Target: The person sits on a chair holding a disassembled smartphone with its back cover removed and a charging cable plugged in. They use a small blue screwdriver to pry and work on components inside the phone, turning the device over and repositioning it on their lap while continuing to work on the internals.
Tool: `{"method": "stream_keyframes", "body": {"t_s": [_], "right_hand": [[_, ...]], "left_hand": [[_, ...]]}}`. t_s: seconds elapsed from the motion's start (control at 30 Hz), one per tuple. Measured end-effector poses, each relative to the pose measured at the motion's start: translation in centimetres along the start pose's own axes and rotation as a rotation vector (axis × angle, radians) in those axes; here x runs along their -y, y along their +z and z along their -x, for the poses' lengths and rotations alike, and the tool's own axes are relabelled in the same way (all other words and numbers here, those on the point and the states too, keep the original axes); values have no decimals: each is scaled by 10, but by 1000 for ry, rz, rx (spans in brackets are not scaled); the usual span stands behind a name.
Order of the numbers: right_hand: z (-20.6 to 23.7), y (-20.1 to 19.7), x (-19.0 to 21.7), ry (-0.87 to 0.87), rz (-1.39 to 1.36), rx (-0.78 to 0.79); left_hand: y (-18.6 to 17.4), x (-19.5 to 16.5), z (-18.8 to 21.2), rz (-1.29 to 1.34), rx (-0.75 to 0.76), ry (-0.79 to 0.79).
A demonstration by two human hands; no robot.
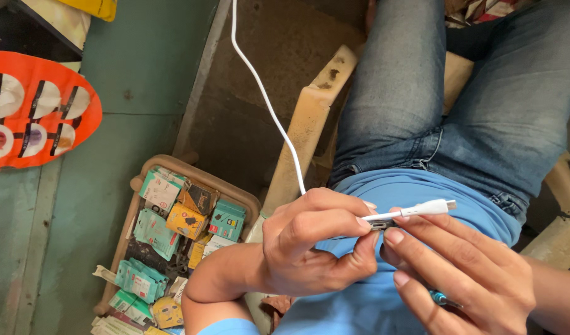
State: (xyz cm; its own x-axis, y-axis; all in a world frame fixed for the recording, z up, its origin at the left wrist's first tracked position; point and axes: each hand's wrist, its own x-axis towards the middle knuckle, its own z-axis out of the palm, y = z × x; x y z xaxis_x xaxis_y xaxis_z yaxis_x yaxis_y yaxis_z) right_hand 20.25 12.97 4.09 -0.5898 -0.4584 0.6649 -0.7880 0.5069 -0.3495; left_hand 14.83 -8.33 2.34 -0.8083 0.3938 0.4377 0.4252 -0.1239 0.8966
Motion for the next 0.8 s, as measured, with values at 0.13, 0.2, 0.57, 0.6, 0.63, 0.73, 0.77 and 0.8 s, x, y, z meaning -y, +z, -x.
{"method": "stream_keyframes", "body": {"t_s": [0.13, 0.2, 0.57, 0.6, 0.63, 0.73, 0.77, 0.8], "right_hand": [[-1, -2, 1, -7, -2, 11], [-3, -3, 2, 7, -5, 16], [-6, -9, -5, -142, 96, 73], [-5, -9, -4, -158, 109, 79], [-5, -9, -4, -137, 104, 77], [-5, -9, -3, -95, 73, 78], [-5, -10, -5, -95, 51, 84], [-6, -12, -6, -96, 29, 92]], "left_hand": [[-1, -1, 0, 0, 28, 22], [-3, -1, -2, -2, 37, 35], [-2, -2, -4, -4, 36, 75], [-3, -2, -4, -3, 42, 80], [-3, -2, -4, 7, 38, 56], [-2, -3, -1, 53, 26, -25], [-2, -3, 0, 80, 24, -60], [-2, -3, 0, 108, 21, -94]]}}
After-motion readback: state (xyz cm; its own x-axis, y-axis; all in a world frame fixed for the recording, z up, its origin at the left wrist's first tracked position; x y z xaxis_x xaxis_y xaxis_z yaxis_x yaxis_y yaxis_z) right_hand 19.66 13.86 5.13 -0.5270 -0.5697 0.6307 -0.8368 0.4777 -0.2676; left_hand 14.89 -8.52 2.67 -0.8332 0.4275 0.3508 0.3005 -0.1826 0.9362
